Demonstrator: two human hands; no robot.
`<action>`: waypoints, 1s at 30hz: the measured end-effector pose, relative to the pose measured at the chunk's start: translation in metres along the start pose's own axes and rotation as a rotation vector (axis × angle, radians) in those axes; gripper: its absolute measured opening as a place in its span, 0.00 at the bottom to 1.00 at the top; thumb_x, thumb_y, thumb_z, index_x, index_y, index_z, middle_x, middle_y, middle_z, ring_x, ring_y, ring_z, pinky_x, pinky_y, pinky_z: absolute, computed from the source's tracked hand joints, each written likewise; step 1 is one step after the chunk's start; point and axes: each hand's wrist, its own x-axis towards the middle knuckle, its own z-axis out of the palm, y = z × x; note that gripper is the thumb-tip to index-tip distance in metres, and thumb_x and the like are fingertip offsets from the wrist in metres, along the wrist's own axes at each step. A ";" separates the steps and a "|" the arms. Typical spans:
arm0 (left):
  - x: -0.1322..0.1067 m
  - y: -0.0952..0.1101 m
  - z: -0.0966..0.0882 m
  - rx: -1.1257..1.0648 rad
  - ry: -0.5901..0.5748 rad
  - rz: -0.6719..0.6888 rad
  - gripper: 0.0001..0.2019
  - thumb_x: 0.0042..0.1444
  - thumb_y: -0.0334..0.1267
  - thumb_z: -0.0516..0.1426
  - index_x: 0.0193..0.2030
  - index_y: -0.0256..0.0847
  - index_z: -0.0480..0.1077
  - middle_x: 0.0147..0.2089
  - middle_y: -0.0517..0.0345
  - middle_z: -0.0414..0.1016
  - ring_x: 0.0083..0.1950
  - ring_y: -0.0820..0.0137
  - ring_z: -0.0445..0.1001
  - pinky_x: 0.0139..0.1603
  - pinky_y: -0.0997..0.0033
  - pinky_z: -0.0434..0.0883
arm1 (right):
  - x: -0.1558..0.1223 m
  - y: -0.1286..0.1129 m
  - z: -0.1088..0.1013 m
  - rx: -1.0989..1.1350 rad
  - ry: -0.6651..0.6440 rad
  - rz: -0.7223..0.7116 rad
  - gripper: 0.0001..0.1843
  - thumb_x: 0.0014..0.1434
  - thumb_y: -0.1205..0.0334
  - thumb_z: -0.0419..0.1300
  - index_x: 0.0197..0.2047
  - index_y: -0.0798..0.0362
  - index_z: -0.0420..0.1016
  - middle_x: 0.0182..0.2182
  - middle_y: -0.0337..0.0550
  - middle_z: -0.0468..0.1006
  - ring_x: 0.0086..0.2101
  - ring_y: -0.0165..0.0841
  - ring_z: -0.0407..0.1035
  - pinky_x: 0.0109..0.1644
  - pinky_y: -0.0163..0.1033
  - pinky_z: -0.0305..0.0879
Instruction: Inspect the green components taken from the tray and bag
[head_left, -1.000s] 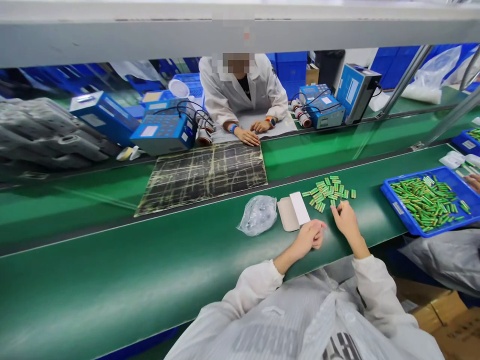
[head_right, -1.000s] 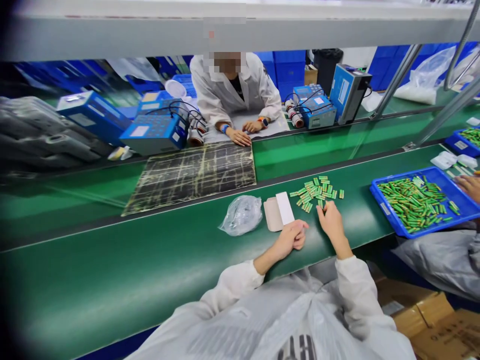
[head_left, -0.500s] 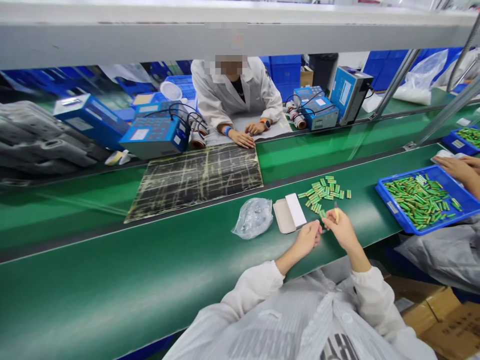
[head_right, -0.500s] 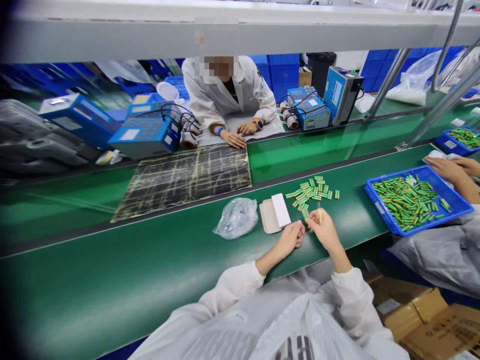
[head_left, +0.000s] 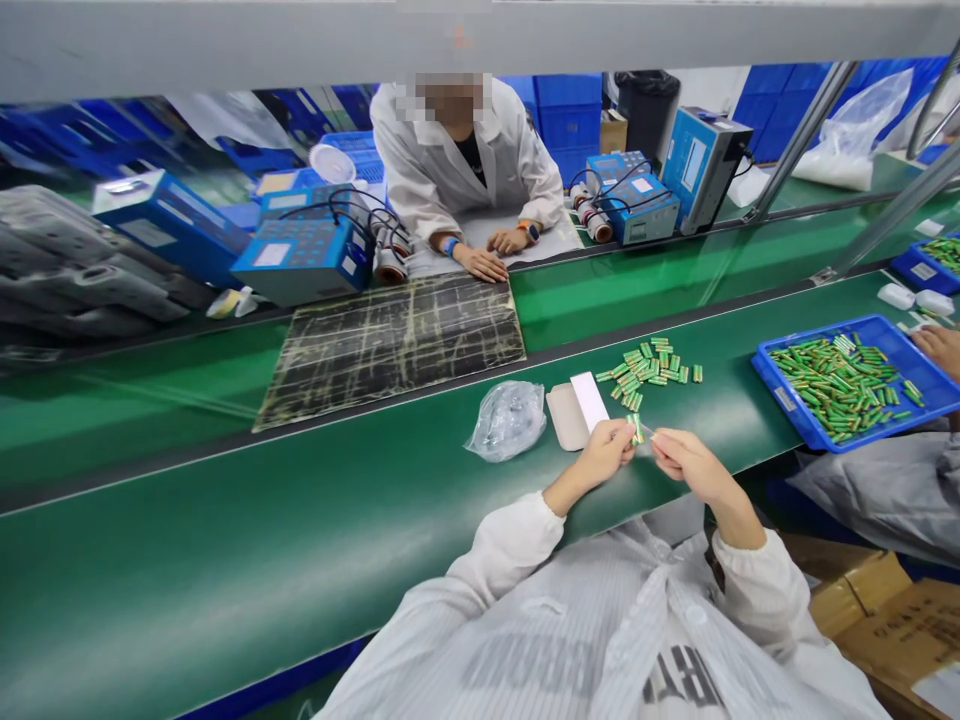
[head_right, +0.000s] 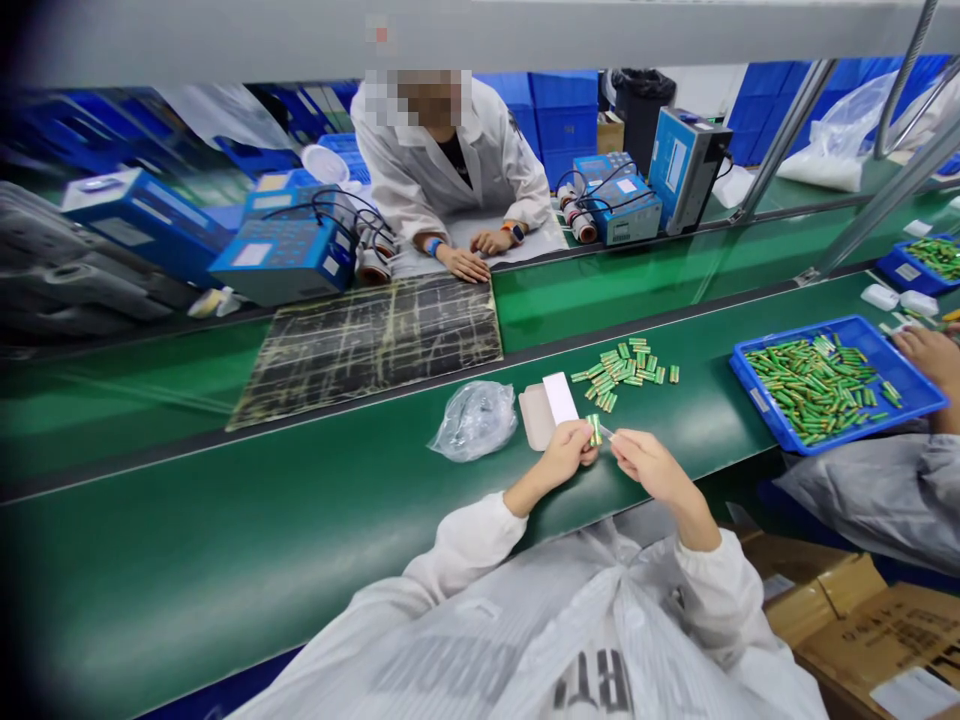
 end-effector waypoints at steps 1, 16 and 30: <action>0.000 0.000 -0.001 0.011 -0.007 0.007 0.33 0.61 0.72 0.55 0.25 0.43 0.57 0.19 0.68 0.55 0.20 0.78 0.53 0.23 0.74 0.53 | 0.000 -0.002 0.000 -0.011 -0.010 0.013 0.29 0.67 0.36 0.61 0.28 0.50 0.60 0.21 0.28 0.48 0.20 0.25 0.41 0.23 0.36 0.35; -0.007 0.048 -0.022 0.458 -0.312 0.053 0.28 0.70 0.59 0.51 0.24 0.39 0.63 0.21 0.62 0.64 0.25 0.75 0.59 0.29 0.73 0.57 | -0.009 -0.005 -0.012 -0.090 -0.132 0.117 0.28 0.68 0.37 0.61 0.30 0.50 0.61 0.21 0.29 0.51 0.22 0.25 0.42 0.24 0.35 0.38; -0.007 0.023 -0.021 0.120 -0.213 -0.050 0.30 0.64 0.68 0.54 0.27 0.42 0.60 0.20 0.67 0.57 0.22 0.77 0.53 0.25 0.74 0.56 | -0.009 0.007 -0.007 0.091 -0.078 0.106 0.27 0.66 0.38 0.63 0.29 0.49 0.60 0.19 0.26 0.46 0.19 0.24 0.38 0.22 0.35 0.34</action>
